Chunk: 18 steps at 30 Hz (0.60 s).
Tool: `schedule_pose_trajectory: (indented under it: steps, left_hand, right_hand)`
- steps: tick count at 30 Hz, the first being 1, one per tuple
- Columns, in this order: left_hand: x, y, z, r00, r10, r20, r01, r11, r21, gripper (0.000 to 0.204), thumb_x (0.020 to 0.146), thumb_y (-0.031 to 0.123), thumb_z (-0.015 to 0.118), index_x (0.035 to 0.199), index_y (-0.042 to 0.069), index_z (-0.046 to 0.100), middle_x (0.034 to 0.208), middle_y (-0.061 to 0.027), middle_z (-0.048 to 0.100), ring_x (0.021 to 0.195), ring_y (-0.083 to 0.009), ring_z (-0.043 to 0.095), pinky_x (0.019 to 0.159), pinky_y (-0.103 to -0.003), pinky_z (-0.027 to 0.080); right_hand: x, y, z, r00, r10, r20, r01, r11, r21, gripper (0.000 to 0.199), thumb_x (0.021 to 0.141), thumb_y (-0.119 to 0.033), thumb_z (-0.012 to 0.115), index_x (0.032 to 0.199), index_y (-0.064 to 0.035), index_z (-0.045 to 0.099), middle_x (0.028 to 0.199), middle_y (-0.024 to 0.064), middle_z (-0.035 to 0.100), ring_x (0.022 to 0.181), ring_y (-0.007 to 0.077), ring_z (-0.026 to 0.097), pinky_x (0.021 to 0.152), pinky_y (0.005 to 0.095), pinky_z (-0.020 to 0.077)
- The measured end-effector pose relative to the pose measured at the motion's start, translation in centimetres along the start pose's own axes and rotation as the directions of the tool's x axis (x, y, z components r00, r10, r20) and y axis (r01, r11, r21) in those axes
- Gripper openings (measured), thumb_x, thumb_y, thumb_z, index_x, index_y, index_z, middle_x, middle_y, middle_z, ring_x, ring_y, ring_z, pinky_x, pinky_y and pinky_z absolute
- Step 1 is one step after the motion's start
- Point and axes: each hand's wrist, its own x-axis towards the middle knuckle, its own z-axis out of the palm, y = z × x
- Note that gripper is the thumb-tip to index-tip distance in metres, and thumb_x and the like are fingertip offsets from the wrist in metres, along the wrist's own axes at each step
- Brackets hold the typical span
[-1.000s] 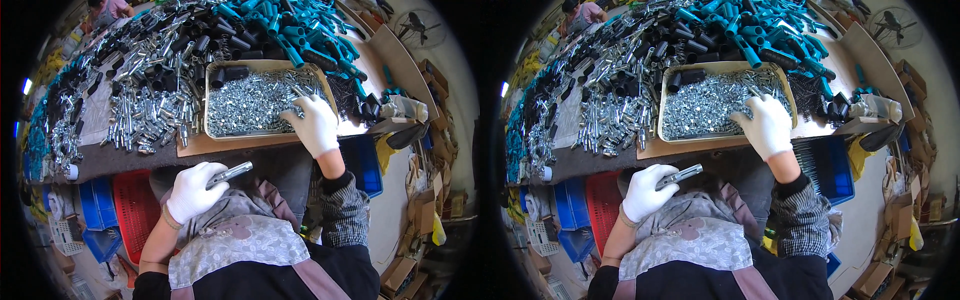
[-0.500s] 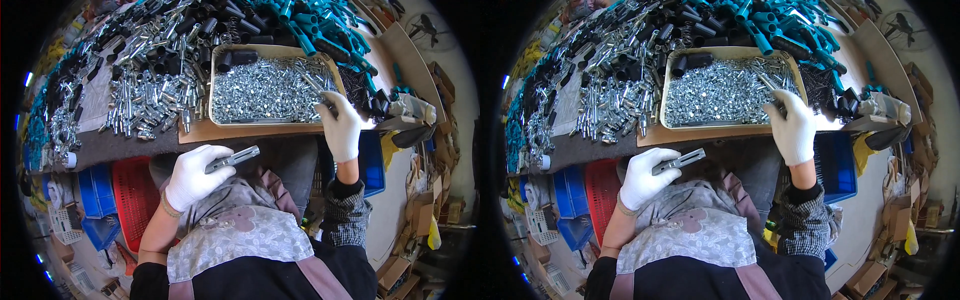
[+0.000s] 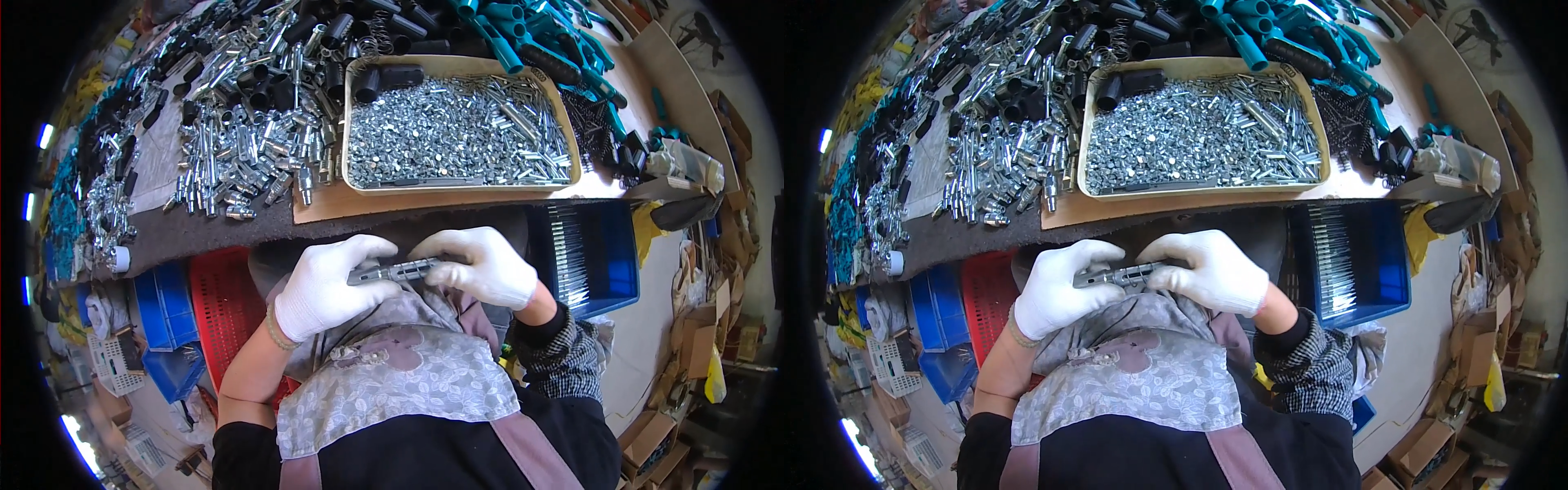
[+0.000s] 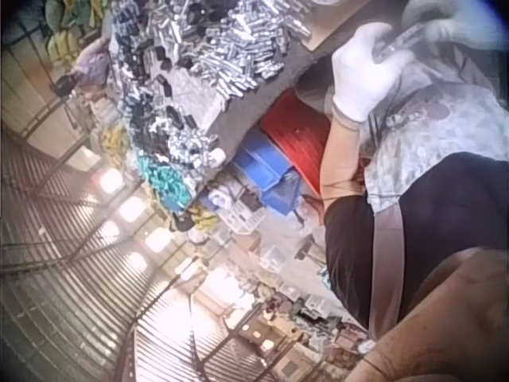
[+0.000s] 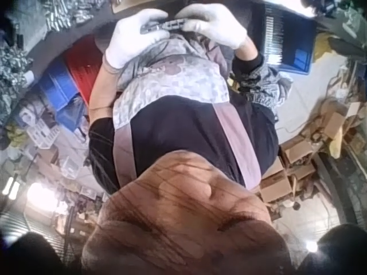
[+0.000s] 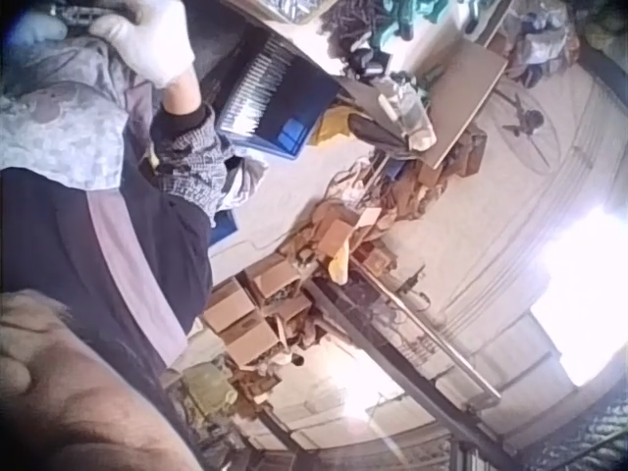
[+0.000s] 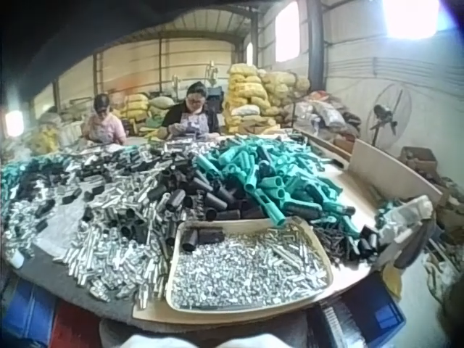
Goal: Assembling metal tubes and plastic handles into completed hardware units.
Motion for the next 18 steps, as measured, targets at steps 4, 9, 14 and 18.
schedule_pose_trajectory:
  steps: [4,9,14,18]
  left_hand:
    - [0.1,-0.4,0.9,0.996,0.044,0.077,-0.056,0.984,0.167,0.061,0.072,0.022,0.084,0.127,0.003,0.062,0.102,-0.0156,0.071,0.087,-0.0266,0.071,0.077,-0.034,0.056]
    - [0.6,-0.7,3.0,0.973,0.151,0.174,-0.202,0.92,0.335,0.049,0.077,0.027,0.078,0.121,0.01,0.067,0.083,-0.0094,0.064,0.071,-0.0278,0.066,0.063,-0.036,0.053]
    - [1.5,-0.2,4.9,0.958,0.162,0.237,-0.233,0.922,0.31,0.043,0.074,0.024,0.079,0.113,0.009,0.069,0.085,-0.0088,0.066,0.072,-0.0272,0.066,0.063,-0.035,0.052]
    - [2.3,0.4,6.3,0.923,0.231,0.307,-0.346,0.847,0.403,0.039,0.072,0.021,0.078,0.108,0.011,0.069,0.082,-0.0053,0.063,0.072,-0.0228,0.065,0.061,-0.034,0.051]
  right_hand:
    - [-0.6,1.9,1.4,0.965,0.26,0.019,-0.247,0.888,0.387,0.028,0.097,-0.022,0.063,0.111,0.0013,0.07,0.082,0.0046,0.068,0.063,0.0071,0.059,0.057,0.0213,0.0462]
    - [-1.5,5.0,3.3,0.95,0.311,0.036,-0.287,0.82,0.496,0.029,0.097,-0.026,0.062,0.112,-0.0019,0.068,0.077,0.0033,0.065,0.055,0.0076,0.056,0.048,0.0225,0.0436]
    - [-3.3,7.8,4.5,0.934,0.358,0.014,-0.269,0.677,0.685,0.027,0.097,-0.025,0.062,0.106,-0.0009,0.07,0.071,0.0023,0.064,0.053,0.0076,0.054,0.047,0.0221,0.0412]
    - [-4.8,8.3,4.3,0.899,0.424,0.108,-0.306,0.433,0.848,0.029,0.101,-0.028,0.058,0.095,-0.0008,0.068,0.067,0.0006,0.061,0.046,0.005,0.05,0.04,0.0196,0.0339]
